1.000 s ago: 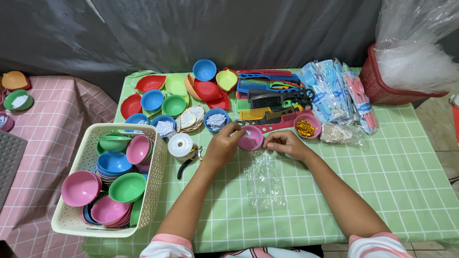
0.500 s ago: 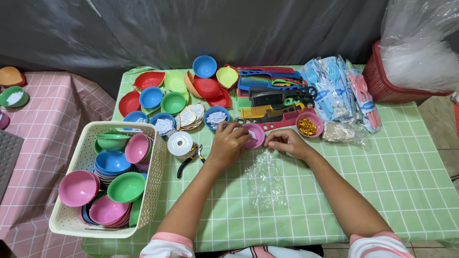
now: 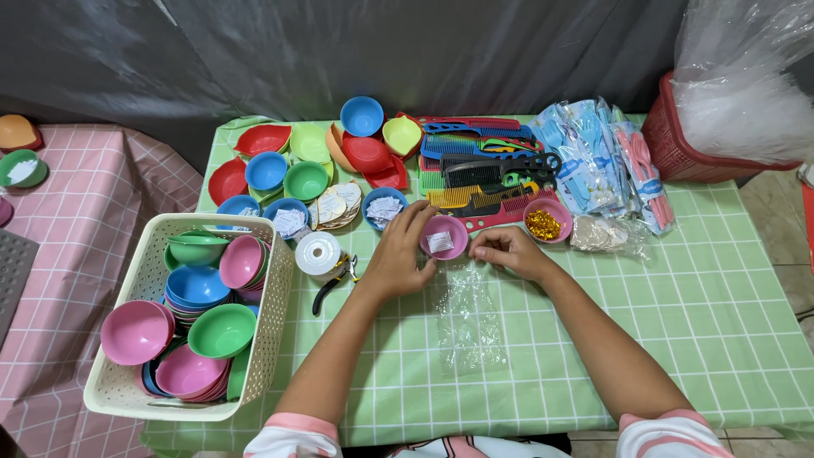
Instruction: The person places a small white packet into a pink plastic bowl, then wraps the bowl in a clear plastic bag and seals it. The person then picks up a green plastic bowl and places it on a new plastic bag.
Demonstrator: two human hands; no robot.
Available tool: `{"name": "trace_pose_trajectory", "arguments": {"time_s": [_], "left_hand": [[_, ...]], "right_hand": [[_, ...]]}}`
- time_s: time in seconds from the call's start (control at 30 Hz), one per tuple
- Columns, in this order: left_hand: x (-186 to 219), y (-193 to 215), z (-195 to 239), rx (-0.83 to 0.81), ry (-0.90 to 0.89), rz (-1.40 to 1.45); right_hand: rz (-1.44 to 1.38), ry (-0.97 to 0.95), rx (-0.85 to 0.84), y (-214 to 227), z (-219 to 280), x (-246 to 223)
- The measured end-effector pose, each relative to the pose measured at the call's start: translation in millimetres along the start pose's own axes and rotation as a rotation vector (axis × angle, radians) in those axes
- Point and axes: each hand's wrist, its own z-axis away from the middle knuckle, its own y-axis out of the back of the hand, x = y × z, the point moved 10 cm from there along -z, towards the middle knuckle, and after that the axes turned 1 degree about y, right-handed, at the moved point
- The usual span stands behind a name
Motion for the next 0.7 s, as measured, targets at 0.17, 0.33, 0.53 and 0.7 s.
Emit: {"name": "trace_pose_trajectory", "arguments": {"time_s": [0.17, 0.33, 0.53, 0.7], "left_hand": [[-11.6, -22.7, 2.4, -0.114, 0.050, -0.064], [-16.6, -23.5, 2.0, -0.114, 0.044, -0.136], [-9.8, -15.3, 0.3, -0.086, 0.007, -0.185], [-9.3, -15.5, 1.3, -0.043, 0.001, 0.001]], "right_hand": [[-0.023, -0.008, 0.061, 10.6, 0.2, 17.7], [-0.026, -0.012, 0.030, 6.4, 0.0, 12.7], [-0.005, -0.014, -0.015, -2.4, 1.8, -3.3], [0.225, 0.090, -0.083, -7.7, 4.0, -15.4]]}}
